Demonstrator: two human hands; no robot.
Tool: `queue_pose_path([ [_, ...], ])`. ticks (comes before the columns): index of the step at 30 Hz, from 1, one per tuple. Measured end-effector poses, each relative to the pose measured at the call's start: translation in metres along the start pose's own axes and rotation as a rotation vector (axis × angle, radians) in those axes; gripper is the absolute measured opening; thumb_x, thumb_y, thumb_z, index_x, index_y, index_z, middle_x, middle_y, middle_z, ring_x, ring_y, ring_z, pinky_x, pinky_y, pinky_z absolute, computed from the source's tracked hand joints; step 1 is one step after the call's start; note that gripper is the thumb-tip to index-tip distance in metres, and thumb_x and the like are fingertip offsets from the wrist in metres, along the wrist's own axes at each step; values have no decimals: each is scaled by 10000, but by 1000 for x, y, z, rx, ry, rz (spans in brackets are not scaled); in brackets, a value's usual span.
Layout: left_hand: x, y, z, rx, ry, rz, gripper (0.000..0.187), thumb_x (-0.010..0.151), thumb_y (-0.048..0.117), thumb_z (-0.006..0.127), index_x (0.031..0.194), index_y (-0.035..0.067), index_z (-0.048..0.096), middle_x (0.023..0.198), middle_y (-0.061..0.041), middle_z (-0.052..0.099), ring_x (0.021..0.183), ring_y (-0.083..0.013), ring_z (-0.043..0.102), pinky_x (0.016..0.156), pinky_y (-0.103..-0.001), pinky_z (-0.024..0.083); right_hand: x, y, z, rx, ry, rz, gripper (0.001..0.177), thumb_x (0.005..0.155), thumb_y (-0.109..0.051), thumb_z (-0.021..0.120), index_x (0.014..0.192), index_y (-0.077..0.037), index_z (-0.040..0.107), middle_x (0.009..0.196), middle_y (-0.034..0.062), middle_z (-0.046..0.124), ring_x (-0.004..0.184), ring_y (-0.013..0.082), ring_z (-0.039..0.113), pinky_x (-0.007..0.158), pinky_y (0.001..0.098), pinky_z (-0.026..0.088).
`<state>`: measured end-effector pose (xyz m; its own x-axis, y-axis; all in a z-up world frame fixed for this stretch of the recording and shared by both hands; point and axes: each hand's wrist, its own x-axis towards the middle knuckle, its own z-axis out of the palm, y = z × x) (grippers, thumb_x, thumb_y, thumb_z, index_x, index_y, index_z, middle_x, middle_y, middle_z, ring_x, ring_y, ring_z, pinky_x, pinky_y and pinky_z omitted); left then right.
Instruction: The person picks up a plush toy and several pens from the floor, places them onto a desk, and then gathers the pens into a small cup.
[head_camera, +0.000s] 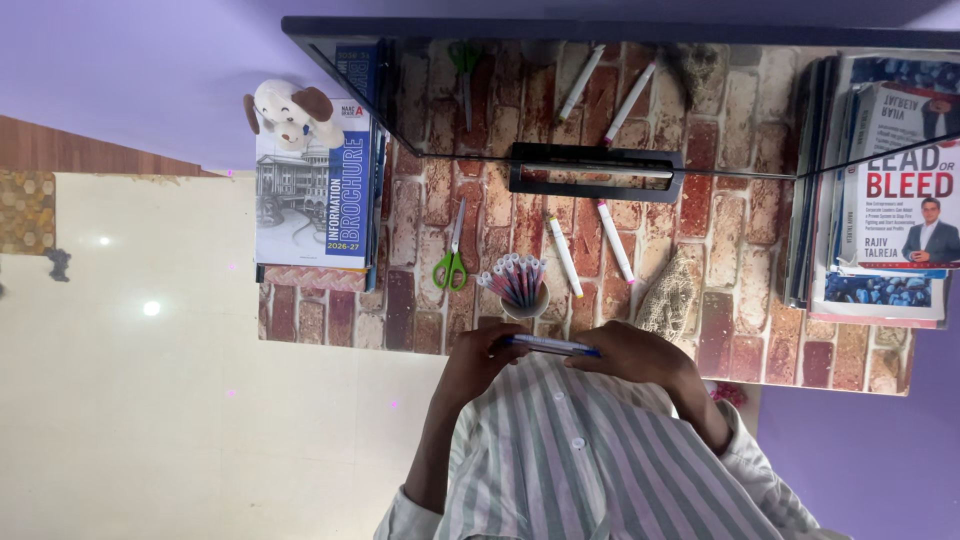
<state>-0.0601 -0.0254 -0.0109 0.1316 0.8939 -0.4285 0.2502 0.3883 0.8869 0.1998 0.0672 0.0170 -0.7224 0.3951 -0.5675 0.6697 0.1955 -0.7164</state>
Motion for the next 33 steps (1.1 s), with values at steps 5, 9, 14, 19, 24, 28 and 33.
queue_pose_path([
  [5, 10, -58, 8, -187, 18, 39, 220, 922, -12, 695, 1139, -41, 718, 902, -99, 751, 765, -147, 733, 688, -287, 609, 11, -8, -9, -46, 50, 44, 422, 909, -493, 686, 1069, -103, 690, 802, 154, 740, 734, 311, 741, 699, 451, 551],
  [9, 24, -93, 24, -365, 111, 4, 220, 936, -24, 716, 1153, -56, 692, 899, -119, 753, 770, -157, 732, 698, -288, 605, 11, -11, -16, 52, 116, 44, 390, 937, -416, 646, 1210, -139, 642, 869, 160, 761, 791, 306, 761, 717, 442, 555],
  [14, 32, -73, 28, -99, 242, 154, 298, 903, 45, 762, 1191, 2, 700, 1052, -136, 739, 864, -194, 732, 737, -323, 604, 21, -8, -14, -13, 180, 48, 312, 953, -342, 628, 1172, -120, 648, 828, 159, 744, 767, 319, 750, 708, 467, 553],
  [19, 30, -50, 20, 229, 435, 175, 389, 842, 122, 799, 1210, 82, 676, 1095, -96, 713, 770, -233, 704, 687, -359, 572, 40, 2, -7, -114, 208, 195, 254, 1014, -318, 559, 1122, -106, 647, 767, 146, 705, 713, 331, 732, 696, 490, 543],
  [24, 35, -63, 18, 288, 390, 231, 263, 902, 140, 779, 1146, 117, 685, 1065, -36, 746, 794, -205, 742, 666, -355, 582, 65, 12, 4, -426, 311, 49, 208, 947, -253, 651, 876, -57, 648, 745, 166, 685, 752, 360, 692, 686, 514, 528],
  [28, 38, -60, 21, 282, 323, 169, 412, 868, 154, 756, 1258, 104, 635, 1034, -40, 751, 736, -226, 715, 641, -379, 571, 80, 11, 13, -417, 217, 111, 174, 942, -208, 656, 843, -65, 650, 800, 161, 699, 819, 317, 708, 775, 454, 546],
  [33, 45, -61, 20, 333, 248, 120, 413, 903, 197, 732, 1295, 109, 635, 946, -48, 757, 704, -256, 711, 658, -416, 559, 97, 7, 20, -511, 222, -20, 140, 834, -137, 717, 929, -48, 666, 992, 129, 680, 1029, 296, 672, 898, 407, 542],
])
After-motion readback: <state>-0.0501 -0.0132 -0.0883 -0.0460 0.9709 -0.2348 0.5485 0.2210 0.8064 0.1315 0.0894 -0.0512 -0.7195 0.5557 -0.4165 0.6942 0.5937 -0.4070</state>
